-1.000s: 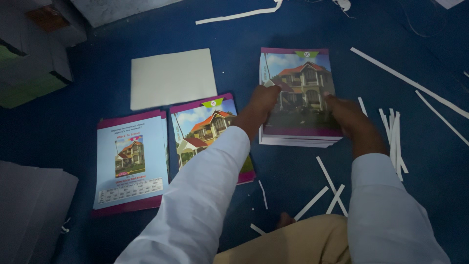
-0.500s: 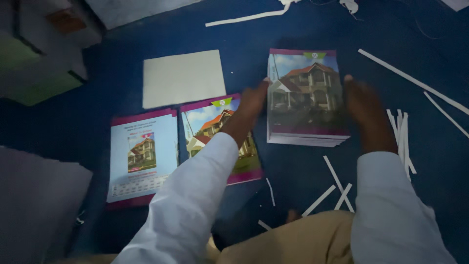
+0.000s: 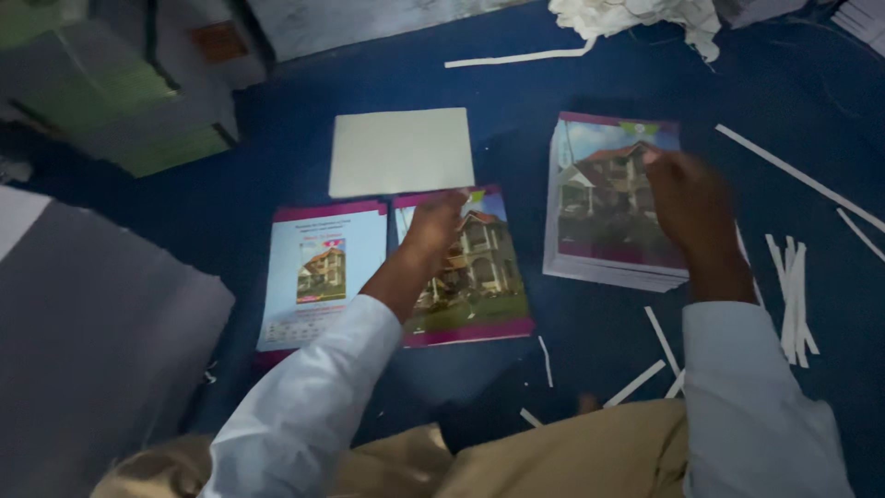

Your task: The person sits on the floor and assembles booklets by inserting a blank white sheet between the front and back covers of printed booklets. They repeat this process for multiple units, stacking the completed booklets to the right.

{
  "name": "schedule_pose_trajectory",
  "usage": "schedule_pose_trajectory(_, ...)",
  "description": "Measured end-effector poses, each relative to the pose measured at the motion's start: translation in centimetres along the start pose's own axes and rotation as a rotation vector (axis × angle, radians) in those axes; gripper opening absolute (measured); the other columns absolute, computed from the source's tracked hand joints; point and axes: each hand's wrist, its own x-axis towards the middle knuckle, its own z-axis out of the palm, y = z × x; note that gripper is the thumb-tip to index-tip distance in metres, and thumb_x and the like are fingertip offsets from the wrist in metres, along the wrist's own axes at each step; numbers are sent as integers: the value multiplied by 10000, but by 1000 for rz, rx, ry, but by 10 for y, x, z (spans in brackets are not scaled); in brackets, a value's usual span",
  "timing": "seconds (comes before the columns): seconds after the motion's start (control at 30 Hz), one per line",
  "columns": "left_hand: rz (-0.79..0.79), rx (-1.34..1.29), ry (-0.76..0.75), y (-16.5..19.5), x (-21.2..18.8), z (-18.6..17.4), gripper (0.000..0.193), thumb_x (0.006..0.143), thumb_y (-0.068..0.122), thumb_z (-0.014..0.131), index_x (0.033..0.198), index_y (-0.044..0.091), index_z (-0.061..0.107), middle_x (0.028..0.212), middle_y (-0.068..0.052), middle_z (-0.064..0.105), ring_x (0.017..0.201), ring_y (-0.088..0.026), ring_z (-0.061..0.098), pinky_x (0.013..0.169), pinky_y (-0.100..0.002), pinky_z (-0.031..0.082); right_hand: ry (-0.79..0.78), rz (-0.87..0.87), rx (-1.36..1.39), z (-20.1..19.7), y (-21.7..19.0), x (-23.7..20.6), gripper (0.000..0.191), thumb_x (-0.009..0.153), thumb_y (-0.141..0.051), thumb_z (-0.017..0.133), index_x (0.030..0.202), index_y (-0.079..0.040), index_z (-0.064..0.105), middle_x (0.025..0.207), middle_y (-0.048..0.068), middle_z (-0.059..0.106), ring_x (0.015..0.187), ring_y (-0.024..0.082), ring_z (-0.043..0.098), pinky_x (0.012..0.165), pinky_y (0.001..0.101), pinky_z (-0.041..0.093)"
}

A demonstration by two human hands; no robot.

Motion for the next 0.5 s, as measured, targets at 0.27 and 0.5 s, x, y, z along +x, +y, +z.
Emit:
schedule_pose_trajectory(0.27, 10, -82, 12, -12, -44, -95, 385, 927, 300, 700, 1181, 16, 650, 1004, -78, 597, 958, -272, 606, 907, -412, 501, -20, -406, -67, 52, 3, -14, 396, 995, -310, 594, 1297, -71, 684, 1314, 214, 652, 1193, 382, 607, 1020, 498, 462)
schedule_pose_trajectory(0.5, -80, -37, 132, -15, -95, -142, 473, 869, 326, 636, 1273, 79, 651, 1255, -94, 671, 1222, -258, 614, 1062, -458, 441, -5, -692, -64, 90, 17, -31, 475, 985, -386, 652, 1238, 15, 685, 1246, 248, 682, 1141, 396, 662, 1002, 480, 513)
